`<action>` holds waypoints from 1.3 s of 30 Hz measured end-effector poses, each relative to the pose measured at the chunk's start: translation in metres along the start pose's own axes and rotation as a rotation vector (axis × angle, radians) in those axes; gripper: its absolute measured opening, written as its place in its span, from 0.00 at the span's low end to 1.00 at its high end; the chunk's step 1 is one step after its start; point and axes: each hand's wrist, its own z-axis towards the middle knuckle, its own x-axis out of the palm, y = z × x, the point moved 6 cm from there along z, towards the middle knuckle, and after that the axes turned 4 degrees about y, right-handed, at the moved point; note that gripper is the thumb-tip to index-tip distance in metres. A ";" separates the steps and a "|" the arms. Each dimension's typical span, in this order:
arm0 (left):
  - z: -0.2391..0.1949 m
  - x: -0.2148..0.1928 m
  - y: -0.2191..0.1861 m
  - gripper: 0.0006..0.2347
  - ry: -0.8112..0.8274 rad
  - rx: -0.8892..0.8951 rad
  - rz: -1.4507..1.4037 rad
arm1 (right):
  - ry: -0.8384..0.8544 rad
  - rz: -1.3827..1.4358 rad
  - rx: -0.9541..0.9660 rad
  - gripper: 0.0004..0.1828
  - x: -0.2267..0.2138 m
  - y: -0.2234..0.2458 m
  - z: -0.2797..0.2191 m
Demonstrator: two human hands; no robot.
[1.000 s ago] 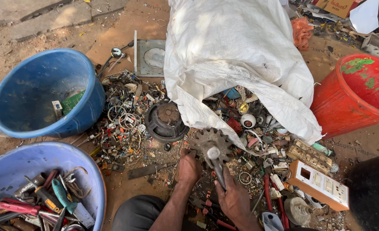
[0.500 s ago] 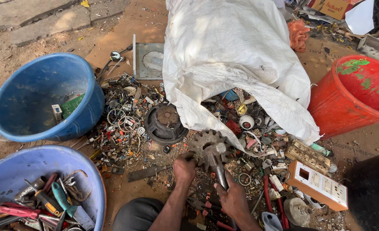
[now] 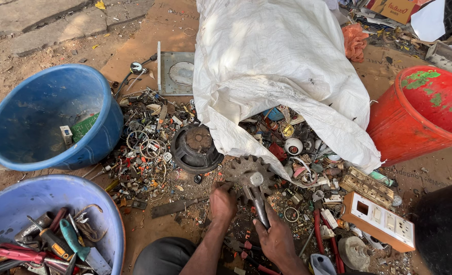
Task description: The person sits on the ground and uses a hammer and pliers to work on a metal gear. They repeatedly strike the gear with the hammer and use pliers to adjust or remove small components from the gear's teeth.
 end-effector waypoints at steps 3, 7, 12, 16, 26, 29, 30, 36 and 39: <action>0.003 0.004 0.003 0.15 -0.048 0.059 0.061 | -0.117 -0.095 -0.237 0.38 0.001 0.003 0.003; 0.002 0.006 0.004 0.13 0.009 0.023 0.011 | 0.036 -0.399 -0.107 0.39 0.013 -0.011 0.014; -0.003 -0.003 -0.004 0.13 0.023 -0.016 0.007 | -0.082 -0.211 -0.109 0.36 0.001 -0.014 0.004; -0.006 -0.008 -0.010 0.14 0.010 -0.025 -0.008 | -0.192 -0.299 -0.361 0.35 0.002 0.002 -0.007; 0.000 0.001 -0.001 0.16 -0.018 0.017 0.009 | -0.117 -0.249 -0.222 0.39 0.001 -0.003 -0.001; 0.001 0.001 0.001 0.15 -0.011 -0.001 -0.018 | -0.020 -0.324 -0.134 0.43 0.010 -0.006 0.004; -0.001 -0.002 -0.002 0.15 -0.036 0.036 -0.011 | 0.040 -0.384 -0.071 0.46 0.014 -0.009 0.007; -0.009 -0.012 0.002 0.15 0.048 -0.132 -0.271 | 0.080 -0.016 0.154 0.37 0.010 -0.022 0.012; -0.009 -0.010 0.011 0.15 0.124 -0.288 -0.629 | 0.155 0.504 0.387 0.38 0.009 -0.039 0.012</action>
